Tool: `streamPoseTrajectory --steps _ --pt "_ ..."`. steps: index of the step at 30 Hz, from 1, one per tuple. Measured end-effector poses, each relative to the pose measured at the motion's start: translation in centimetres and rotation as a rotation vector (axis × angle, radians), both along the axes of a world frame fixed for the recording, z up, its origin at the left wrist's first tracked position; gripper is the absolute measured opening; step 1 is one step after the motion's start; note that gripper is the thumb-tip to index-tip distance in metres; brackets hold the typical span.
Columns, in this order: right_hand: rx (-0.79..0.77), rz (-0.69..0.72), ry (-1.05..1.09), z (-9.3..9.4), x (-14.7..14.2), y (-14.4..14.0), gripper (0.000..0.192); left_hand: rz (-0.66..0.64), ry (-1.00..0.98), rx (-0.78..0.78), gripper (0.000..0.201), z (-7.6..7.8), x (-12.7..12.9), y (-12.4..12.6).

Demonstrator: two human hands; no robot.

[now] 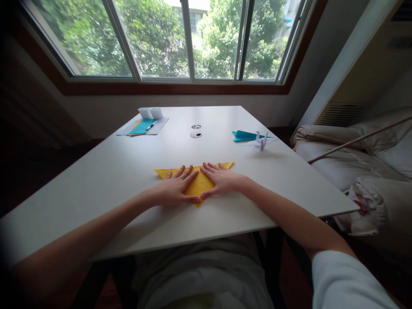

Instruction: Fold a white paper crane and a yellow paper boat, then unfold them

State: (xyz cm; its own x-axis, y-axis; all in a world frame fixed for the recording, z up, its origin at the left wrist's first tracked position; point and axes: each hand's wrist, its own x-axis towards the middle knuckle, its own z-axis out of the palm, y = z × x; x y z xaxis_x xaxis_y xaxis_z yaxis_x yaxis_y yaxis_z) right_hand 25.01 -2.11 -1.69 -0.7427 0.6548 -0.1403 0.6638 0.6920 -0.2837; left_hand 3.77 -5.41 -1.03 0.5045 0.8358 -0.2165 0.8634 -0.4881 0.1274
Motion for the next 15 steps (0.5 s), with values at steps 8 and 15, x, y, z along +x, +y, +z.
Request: streamPoseTrajectory --steps 8,15 --pt "-0.062 -0.186 -0.097 0.4 1.0 -0.1 0.118 0.227 0.173 0.065 0.113 0.4 -0.3 -1.1" --pt "-0.165 -0.285 -0.235 2.0 3.4 0.2 0.131 0.432 0.287 -0.014 0.109 2.9 -2.1 -0.2"
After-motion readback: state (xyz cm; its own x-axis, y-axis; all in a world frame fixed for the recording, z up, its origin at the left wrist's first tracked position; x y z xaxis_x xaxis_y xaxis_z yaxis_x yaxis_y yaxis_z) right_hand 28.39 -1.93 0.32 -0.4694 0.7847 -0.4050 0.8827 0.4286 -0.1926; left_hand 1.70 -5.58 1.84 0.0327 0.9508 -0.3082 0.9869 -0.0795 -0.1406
